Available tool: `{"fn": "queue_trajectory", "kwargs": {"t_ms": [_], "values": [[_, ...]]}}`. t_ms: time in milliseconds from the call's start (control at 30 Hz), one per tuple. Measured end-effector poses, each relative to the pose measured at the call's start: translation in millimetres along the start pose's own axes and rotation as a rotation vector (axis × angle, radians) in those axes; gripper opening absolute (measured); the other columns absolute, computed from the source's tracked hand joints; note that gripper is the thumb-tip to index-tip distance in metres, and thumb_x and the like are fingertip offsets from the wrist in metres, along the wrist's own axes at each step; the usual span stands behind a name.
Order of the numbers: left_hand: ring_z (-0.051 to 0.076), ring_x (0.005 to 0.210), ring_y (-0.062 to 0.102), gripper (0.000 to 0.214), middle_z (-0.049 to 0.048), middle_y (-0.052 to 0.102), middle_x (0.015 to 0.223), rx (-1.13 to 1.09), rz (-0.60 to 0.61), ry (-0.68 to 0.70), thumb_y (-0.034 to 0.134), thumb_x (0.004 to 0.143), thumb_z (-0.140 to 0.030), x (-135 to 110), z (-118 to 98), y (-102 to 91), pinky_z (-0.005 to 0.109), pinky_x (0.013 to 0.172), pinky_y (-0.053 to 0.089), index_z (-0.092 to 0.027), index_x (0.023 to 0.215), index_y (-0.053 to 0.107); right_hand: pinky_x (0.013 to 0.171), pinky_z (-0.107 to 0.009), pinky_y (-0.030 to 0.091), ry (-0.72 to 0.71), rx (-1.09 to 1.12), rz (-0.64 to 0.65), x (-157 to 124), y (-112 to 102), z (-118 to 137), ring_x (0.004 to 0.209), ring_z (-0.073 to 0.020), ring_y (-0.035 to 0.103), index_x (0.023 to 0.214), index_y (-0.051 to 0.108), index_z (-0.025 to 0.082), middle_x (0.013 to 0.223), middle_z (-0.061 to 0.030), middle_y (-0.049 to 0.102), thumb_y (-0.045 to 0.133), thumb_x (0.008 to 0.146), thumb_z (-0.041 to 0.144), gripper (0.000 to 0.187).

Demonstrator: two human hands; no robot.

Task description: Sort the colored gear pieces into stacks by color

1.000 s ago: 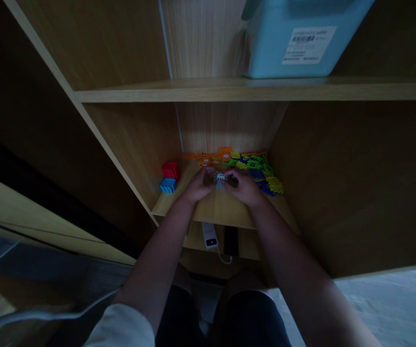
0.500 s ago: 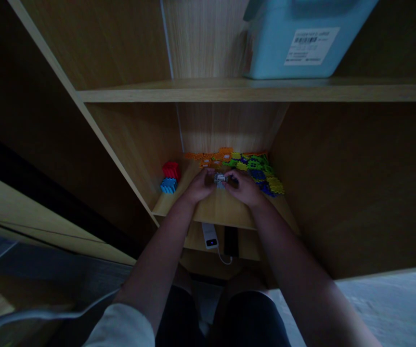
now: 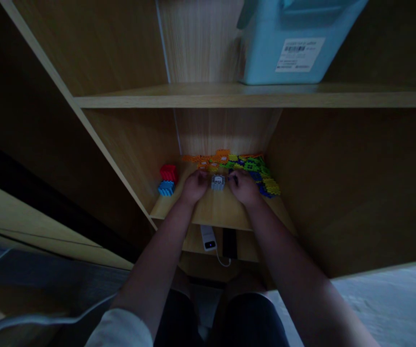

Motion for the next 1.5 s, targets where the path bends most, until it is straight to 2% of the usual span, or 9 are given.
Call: {"fn": "queue_trajectory", "kwargs": {"t_ms": [133, 367, 700, 933, 1033, 1167, 1267, 1400, 1500], "values": [[0.028, 0.095, 0.077, 0.011, 0.0109, 0.082, 0.103, 0.084, -0.015, -0.046, 0.066, 0.093, -0.019, 1.1, 4.5, -2.3, 0.046, 0.095, 0.061, -0.021, 0.099, 0.075, 0.089, -0.041, 0.057, 0.114, -0.160, -0.003, -1.2, -0.3, -11.8, 0.092, -0.0291, 0.071, 0.093, 0.073, 0.021, 0.094, -0.0125, 0.076, 0.051, 0.098, 0.025, 0.022], [0.027, 0.090, 0.077, 0.012, 0.0084, 0.082, 0.097, 0.109, 0.015, -0.041, 0.068, 0.091, -0.021, 1.3, 3.4, -0.6, 0.043, 0.094, 0.061, -0.022, 0.098, 0.078, 0.079, -0.038, 0.056, 0.294, -0.323, 0.034, -5.6, -5.6, -17.0, 0.086, -0.0299, 0.074, 0.094, 0.077, 0.019, 0.097, -0.0173, 0.079, 0.056, 0.097, 0.026, 0.023], [0.027, 0.091, 0.077, 0.011, 0.0079, 0.083, 0.097, 0.122, 0.036, -0.023, 0.068, 0.091, -0.018, 1.1, 0.3, 1.3, 0.041, 0.093, 0.062, -0.022, 0.094, 0.078, 0.088, -0.043, 0.058, 0.239, -0.349, -0.002, -4.9, -8.2, -12.4, 0.091, -0.0320, 0.073, 0.095, 0.077, 0.017, 0.099, -0.0187, 0.079, 0.053, 0.099, 0.026, 0.026], [0.025, 0.087, 0.077, 0.014, 0.0073, 0.082, 0.093, 0.129, 0.056, -0.040, 0.065, 0.090, -0.015, 3.5, -1.6, 4.0, 0.039, 0.087, 0.061, -0.022, 0.093, 0.077, 0.096, -0.048, 0.055, 0.212, -0.327, -0.082, 7.2, -13.3, -13.2, 0.109, -0.0353, 0.068, 0.102, 0.077, 0.016, 0.109, -0.0221, 0.075, 0.055, 0.101, 0.030, 0.027], [0.026, 0.087, 0.077, 0.014, 0.0072, 0.082, 0.094, 0.143, 0.065, -0.054, 0.064, 0.091, -0.017, 5.1, -1.5, 5.8, 0.040, 0.087, 0.061, -0.022, 0.093, 0.077, 0.100, -0.051, 0.053, 0.276, -0.359, -0.061, 23.8, -11.6, -29.4, 0.117, -0.0380, 0.065, 0.108, 0.076, 0.013, 0.116, -0.0253, 0.073, 0.055, 0.102, 0.030, 0.028], [0.024, 0.085, 0.076, 0.015, 0.0061, 0.082, 0.093, 0.148, 0.076, -0.039, 0.062, 0.092, -0.018, 6.1, -1.5, 7.4, 0.038, 0.086, 0.060, -0.023, 0.093, 0.076, 0.105, -0.060, 0.049, 0.461, -0.393, -0.036, 40.0, -6.9, -65.4, 0.128, -0.0439, 0.061, 0.124, 0.071, 0.011, 0.131, -0.0298, 0.068, 0.062, 0.101, 0.035, 0.034], [0.024, 0.085, 0.075, 0.016, 0.0060, 0.082, 0.092, 0.164, 0.090, -0.026, 0.061, 0.092, -0.019, 6.0, -1.4, 8.6, 0.037, 0.086, 0.060, -0.023, 0.093, 0.076, 0.105, -0.067, 0.047, 0.560, -0.452, 0.001, 43.7, -1.2, -85.7, 0.127, -0.0454, 0.062, 0.130, 0.070, 0.013, 0.131, -0.0305, 0.069, 0.062, 0.101, 0.039, 0.040], [0.024, 0.084, 0.075, 0.016, 0.0058, 0.082, 0.090, 0.184, 0.102, -0.045, 0.061, 0.092, -0.020, 6.4, -1.1, 9.9, 0.036, 0.083, 0.059, -0.023, 0.094, 0.076, 0.105, -0.066, 0.047, 0.505, -0.447, 0.002, 46.2, 3.7, -85.0, 0.128, -0.0473, 0.060, 0.132, 0.070, 0.010, 0.132, -0.0333, 0.067, 0.055, 0.104, 0.045, 0.047], [0.024, 0.086, 0.076, 0.017, 0.0055, 0.082, 0.092, 0.219, 0.114, -0.080, 0.060, 0.094, -0.020, 7.0, -2.2, 10.2, 0.034, 0.084, 0.058, -0.023, 0.094, 0.076, 0.108, -0.063, 0.046, 0.414, -0.439, 0.038, 48.8, 5.3, -71.9, 0.132, -0.0458, 0.057, 0.137, 0.068, 0.012, 0.140, -0.0299, 0.064, 0.055, 0.103, 0.044, 0.049]]}}
Point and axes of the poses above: each hand's wrist, its own x-axis towards the middle knuckle, its own y-axis out of the palm, z = x × y, the point moved 7 cm from there along x, towards the middle knuckle
